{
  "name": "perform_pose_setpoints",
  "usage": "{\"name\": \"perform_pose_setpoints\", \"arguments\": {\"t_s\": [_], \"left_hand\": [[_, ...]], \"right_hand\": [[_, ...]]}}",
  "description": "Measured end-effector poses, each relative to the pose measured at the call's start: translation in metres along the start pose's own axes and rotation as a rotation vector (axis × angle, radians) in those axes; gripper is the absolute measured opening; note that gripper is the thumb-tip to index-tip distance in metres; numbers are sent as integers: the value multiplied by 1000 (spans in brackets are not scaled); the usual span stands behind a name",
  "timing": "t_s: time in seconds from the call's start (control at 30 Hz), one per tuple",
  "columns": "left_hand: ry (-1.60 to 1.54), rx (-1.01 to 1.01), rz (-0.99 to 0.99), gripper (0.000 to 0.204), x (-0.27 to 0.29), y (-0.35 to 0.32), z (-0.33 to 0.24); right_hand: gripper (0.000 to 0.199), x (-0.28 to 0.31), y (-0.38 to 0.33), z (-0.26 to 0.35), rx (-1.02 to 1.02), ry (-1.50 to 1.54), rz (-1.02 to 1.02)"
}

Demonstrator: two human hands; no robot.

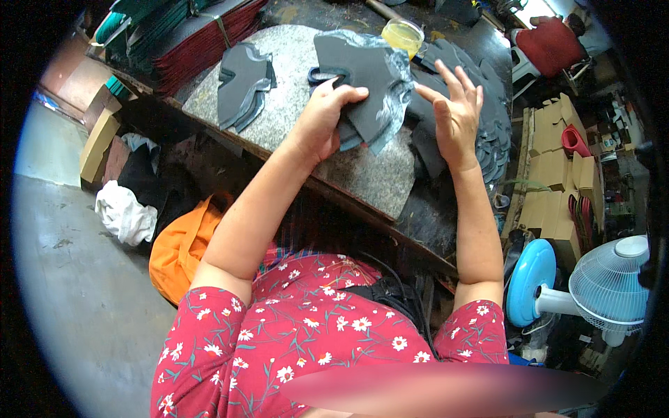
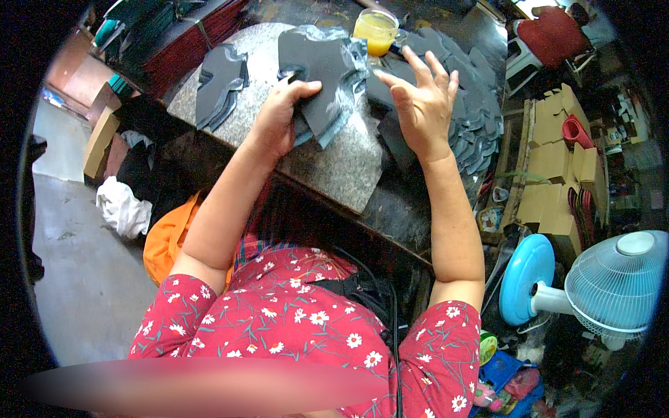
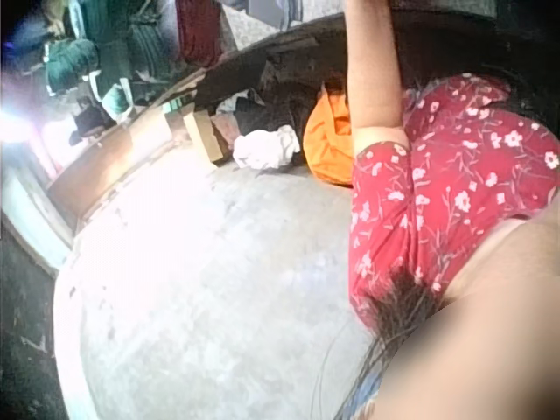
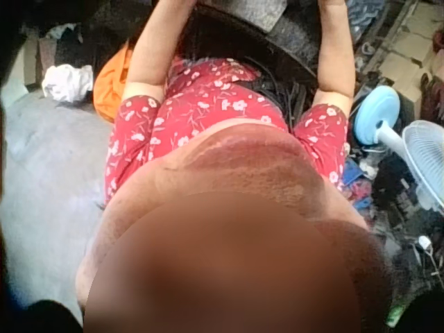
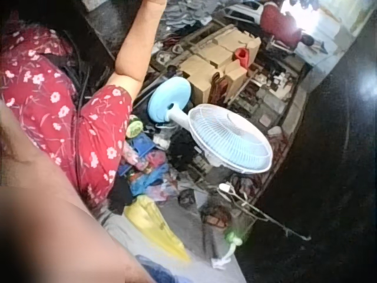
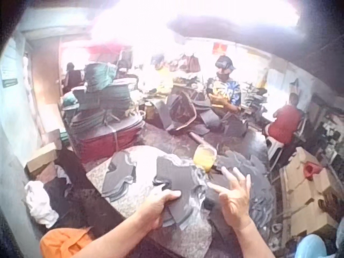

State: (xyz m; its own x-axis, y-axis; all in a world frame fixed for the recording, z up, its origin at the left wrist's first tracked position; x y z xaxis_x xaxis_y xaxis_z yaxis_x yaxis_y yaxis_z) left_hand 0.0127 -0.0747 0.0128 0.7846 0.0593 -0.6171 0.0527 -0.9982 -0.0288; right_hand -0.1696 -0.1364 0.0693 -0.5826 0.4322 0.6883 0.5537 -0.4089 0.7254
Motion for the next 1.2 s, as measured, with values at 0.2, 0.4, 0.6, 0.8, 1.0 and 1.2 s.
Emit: {"name": "perform_pose_setpoints", "arguments": {"t_s": [0.2,0.4,0.6,0.8,1.0,1.2], "left_hand": [[333,30,212,41,-15,-8,10],[332,-149,136,30,-7,1,9],[492,-357,-68,27,4,1,-1],[99,-259,-249,23,18,4,-2],[167,-252,-233,22,18,4,-2],[133,-248,-211,24,18,5,-1]], "right_hand": [[46,-6,-2,-14,-586,1001,22],[63,15,14,-13,-679,1121,-18],[55,27,35,-51,-600,1115,-43],[56,46,70,-153,-649,1035,-388],[67,-30,79,-240,-905,703,-629],[63,-80,64,-199,-573,-449,337]]}}
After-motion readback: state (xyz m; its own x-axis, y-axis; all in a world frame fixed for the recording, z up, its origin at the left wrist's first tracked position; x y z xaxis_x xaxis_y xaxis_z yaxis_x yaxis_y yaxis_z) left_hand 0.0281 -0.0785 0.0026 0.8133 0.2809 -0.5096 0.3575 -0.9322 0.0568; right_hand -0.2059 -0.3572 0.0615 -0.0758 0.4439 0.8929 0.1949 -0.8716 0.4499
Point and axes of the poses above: each hand's wrist, its own y-axis towards the middle knuckle, its own x-axis out of the back of the hand, z = x × y, the point moved 6 cm from there along y, towards the middle knuckle, and after that the axes turned 1 degree about x, right-handed, at the moved point
